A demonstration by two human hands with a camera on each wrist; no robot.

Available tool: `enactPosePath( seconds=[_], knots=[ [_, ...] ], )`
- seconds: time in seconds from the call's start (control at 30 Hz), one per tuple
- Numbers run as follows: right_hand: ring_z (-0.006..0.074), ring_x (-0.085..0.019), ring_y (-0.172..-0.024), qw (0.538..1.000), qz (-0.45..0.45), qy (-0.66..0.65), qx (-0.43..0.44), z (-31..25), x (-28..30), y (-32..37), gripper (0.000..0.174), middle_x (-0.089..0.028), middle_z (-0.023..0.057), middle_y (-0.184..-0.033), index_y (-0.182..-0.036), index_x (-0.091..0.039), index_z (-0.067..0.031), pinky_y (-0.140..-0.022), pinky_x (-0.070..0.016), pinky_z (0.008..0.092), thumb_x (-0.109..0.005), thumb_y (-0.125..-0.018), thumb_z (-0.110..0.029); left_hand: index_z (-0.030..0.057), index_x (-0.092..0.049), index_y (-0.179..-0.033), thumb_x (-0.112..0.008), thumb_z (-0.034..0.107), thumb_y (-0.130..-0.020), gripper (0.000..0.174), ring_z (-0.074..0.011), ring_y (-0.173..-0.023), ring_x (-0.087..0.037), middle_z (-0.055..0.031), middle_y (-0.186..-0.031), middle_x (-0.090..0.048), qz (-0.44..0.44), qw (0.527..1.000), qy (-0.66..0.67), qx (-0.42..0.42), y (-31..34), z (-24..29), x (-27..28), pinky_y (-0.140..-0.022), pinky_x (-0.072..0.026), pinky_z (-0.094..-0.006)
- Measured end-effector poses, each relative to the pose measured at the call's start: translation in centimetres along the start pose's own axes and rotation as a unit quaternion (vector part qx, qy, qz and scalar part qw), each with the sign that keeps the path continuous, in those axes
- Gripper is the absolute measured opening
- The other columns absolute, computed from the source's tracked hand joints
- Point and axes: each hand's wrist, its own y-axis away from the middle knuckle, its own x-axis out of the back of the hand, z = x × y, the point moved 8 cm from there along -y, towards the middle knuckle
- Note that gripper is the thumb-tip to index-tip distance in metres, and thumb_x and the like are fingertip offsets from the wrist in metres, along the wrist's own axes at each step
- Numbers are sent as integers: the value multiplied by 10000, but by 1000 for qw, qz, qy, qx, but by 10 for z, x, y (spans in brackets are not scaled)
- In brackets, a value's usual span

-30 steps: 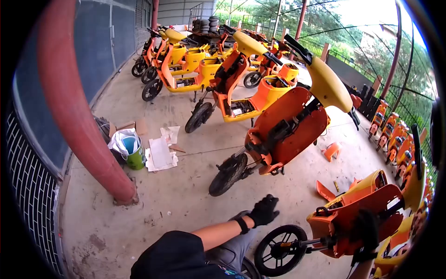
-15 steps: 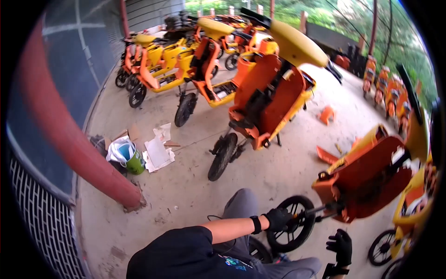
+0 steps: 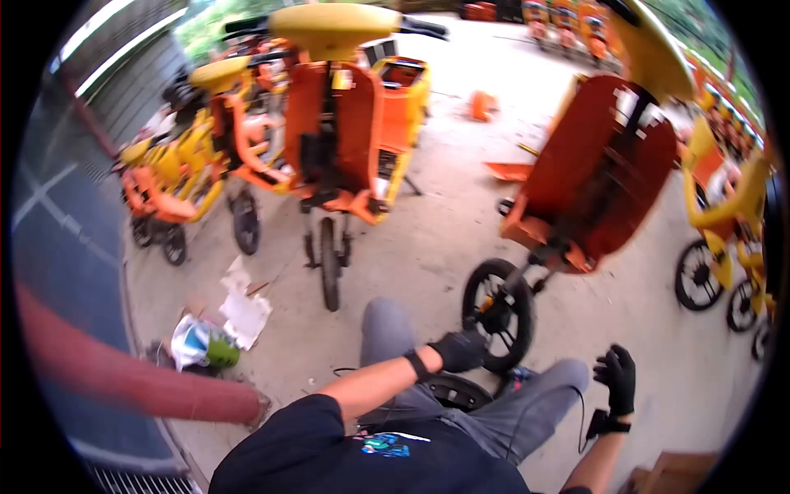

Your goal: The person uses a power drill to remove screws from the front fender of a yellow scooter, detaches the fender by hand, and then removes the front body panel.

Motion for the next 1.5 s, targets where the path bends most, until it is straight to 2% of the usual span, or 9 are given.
enactPosePath(
  seconds=[0.23,0.37,0.47,0.57,0.9,1.37,1.4,1.43,1.5],
  knots=[
    [153,-643,-683,999,46,-24,-7,18,35,8,444,-643,108,-869,-1256,-479,1,-562,-527,255,-646,-902,-209,9,-530,-1209,-721,108,-807,456,-276,-973,-602,-162,-1105,-600,290,943,105,-124,30,56,158,-853,-489,-355],
    [153,-647,-690,998,56,-19,-10,26,38,6,485,-647,120,-876,-1263,-477,22,-552,-519,247,-667,-886,-218,-9,-516,-1142,-691,50,-810,381,-290,-1169,-533,-192,-1249,-545,449,873,85,-169,85,107,264,-986,-410,-348],
    [162,-664,-717,998,63,18,-17,29,37,4,473,-660,124,-905,-1247,-502,16,-566,-525,256,-673,-882,-232,-6,-490,-1274,-698,240,-833,546,-287,-1245,-475,-178,-1331,-496,562,801,18,-205,152,150,330,-1066,-345,-402],
    [164,-666,-747,997,62,33,-29,23,29,7,491,-664,124,-922,-1244,-512,14,-597,-533,262,-686,-870,-253,-10,-322,-1433,-516,111,-903,578,-196,-1162,-526,-137,-1394,-456,624,713,20,-318,211,190,372,-999,-417,-321],
    [165,-650,-732,998,46,44,-24,8,14,11,501,-653,134,-915,-1264,-476,44,-608,-531,273,-664,-886,-226,37,-329,-1439,-560,170,-891,609,-220,-1198,-506,-149,-1410,-438,682,674,-71,-274,268,184,429,-1005,-424,-338],
    [256,-683,-781,998,48,28,-2,36,25,0,360,-666,162,-898,-1199,-525,4,-628,-579,351,-647,-877,-103,103,-340,-1447,-622,252,-875,655,-253,-1248,-479,-167,-1434,-414,711,683,-140,-89,301,105,413,-1013,-434,-363],
    [236,-672,-782,937,-47,196,287,75,55,-36,315,-668,148,-901,-1167,-555,-9,-639,-571,338,-642,-881,-111,107,-340,-1448,-626,258,-874,658,-256,-1252,-477,-168,-1435,-412,706,688,-151,-78,299,102,408,-1013,-435,-364],
    [207,-662,-781,977,-25,200,71,65,42,-24,280,-667,126,-905,-1155,-574,-22,-644,-563,320,-619,-902,-135,112,-341,-1448,-630,264,-873,662,-258,-1256,-475,-169,-1437,-410,692,700,-161,-79,291,102,416,-1014,-435,-366],
    [182,-664,-772,997,41,68,-23,24,8,10,346,-658,107,-917,-1225,-540,-27,-634,-557,298,-597,-924,-188,122,-343,-1449,-639,275,-870,669,-263,-1263,-471,-172,-1440,-407,698,693,-160,-79,290,103,421,-1015,-437,-370]
  ],
)
